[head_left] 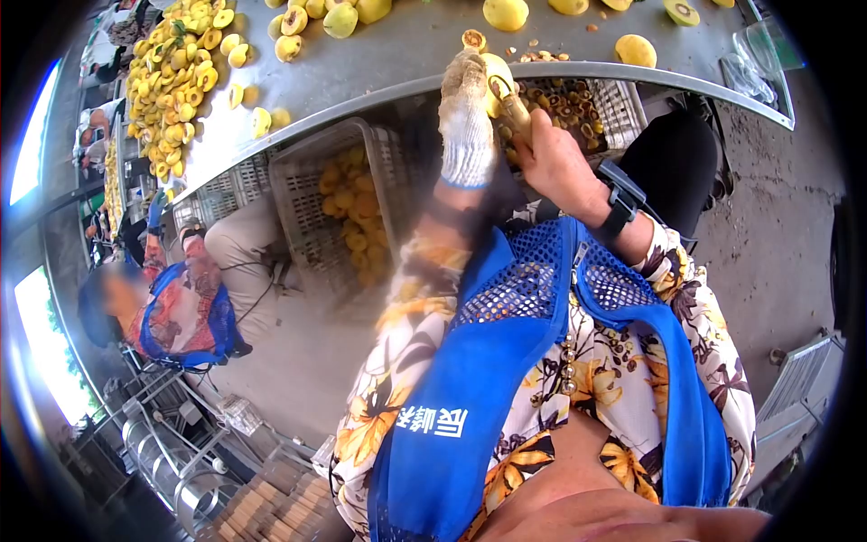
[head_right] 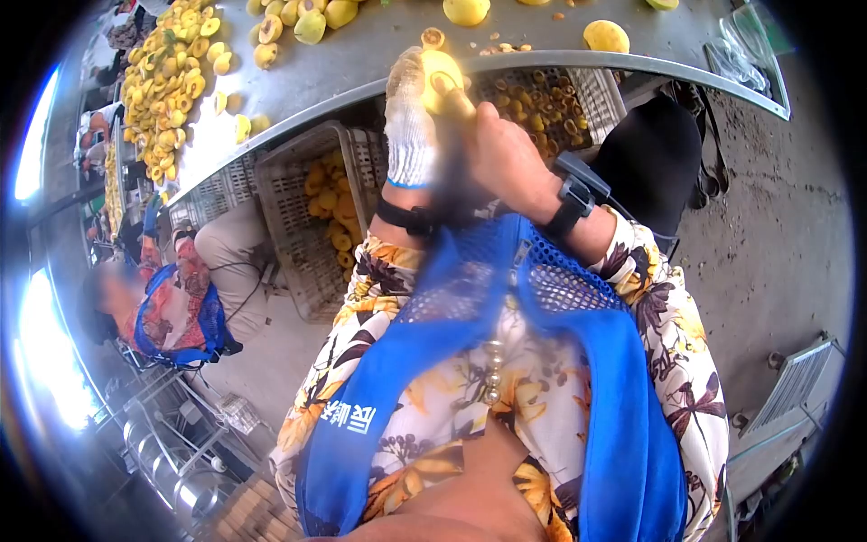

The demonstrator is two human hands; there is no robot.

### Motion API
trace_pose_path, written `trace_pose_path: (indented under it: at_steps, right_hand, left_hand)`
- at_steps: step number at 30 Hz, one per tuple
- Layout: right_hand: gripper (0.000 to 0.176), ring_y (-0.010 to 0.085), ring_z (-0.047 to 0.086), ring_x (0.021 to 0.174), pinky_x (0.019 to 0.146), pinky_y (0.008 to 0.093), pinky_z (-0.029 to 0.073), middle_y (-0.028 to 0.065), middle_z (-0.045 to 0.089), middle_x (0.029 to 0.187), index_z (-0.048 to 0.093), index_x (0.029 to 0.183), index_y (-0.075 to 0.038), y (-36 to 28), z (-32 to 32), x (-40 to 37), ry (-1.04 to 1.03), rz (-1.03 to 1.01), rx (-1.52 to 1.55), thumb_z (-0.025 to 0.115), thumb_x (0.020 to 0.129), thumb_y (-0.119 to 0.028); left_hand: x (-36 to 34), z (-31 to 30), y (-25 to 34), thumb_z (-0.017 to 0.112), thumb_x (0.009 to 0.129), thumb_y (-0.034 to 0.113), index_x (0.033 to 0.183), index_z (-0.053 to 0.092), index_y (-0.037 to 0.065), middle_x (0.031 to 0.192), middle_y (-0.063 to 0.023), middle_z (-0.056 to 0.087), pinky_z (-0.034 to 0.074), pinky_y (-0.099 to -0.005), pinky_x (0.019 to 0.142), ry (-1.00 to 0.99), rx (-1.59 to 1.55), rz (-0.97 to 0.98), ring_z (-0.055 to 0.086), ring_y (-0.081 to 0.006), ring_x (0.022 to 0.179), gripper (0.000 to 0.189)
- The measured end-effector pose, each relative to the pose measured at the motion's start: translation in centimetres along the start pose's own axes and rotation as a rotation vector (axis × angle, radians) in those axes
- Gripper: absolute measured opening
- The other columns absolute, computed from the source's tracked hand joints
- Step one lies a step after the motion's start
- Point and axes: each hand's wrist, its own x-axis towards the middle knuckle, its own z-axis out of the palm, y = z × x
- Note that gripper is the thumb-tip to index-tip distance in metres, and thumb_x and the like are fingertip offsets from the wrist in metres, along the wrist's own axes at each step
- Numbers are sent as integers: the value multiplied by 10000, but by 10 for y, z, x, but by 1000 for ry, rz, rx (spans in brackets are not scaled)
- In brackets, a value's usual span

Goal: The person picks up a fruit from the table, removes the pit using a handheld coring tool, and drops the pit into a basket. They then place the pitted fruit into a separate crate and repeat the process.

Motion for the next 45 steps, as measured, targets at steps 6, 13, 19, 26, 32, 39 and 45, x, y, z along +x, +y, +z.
trace_pose_path:
  at_steps: [6,13,19,26,32,39,45]
  right_hand:
    - [205,471,545,713,603,511,423,287,553,693,391,889,28,8,0,-3,-129,-38,-51,545,787,-62]
    - [215,465,537,686,591,510,414,270,536,662,371,899,24,14,-1,4,-120,-116,-101,536,774,-37]
    - [180,468,532,684,584,511,398,272,526,652,376,870,9,9,2,3,-49,-76,-66,527,783,-35]
    - [198,472,545,732,617,513,416,288,542,686,393,878,28,11,6,-6,-32,18,46,541,775,-53]
    - [203,465,553,738,631,498,437,283,555,707,408,888,40,17,-3,-4,-211,-46,-45,540,760,-46]
    - [208,460,552,717,610,500,429,279,549,694,397,897,35,11,-6,-2,-140,-67,-23,536,755,-26]
    - [202,470,543,715,596,501,417,282,536,679,384,875,31,15,2,-4,-42,-77,20,535,751,-21]
  left_hand:
    - [0,-8,11,544,903,247,1079,537,60,865,-111,598,531,-334,571,32,29,-213,610,-233,674,258]
    - [7,-26,-6,550,887,329,1095,510,79,833,-122,585,523,-359,548,1,-199,-292,596,-284,626,327]
    - [9,-25,-15,555,898,337,1107,492,44,879,-119,593,530,-353,583,31,-177,-158,609,-267,670,366]
    - [-3,-5,-13,582,895,261,1114,513,54,871,-103,607,518,-317,539,0,337,204,623,-213,695,309]
    - [-3,-21,-5,584,885,240,1076,556,67,849,-81,612,500,-309,484,62,53,-203,604,-179,653,259]
    - [1,-31,-21,573,884,321,1091,524,73,880,-115,594,532,-365,571,37,-159,-190,602,-249,646,326]
    - [-5,-23,-27,547,892,376,1098,493,66,868,-119,596,534,-368,585,37,-18,-147,613,-271,644,377]
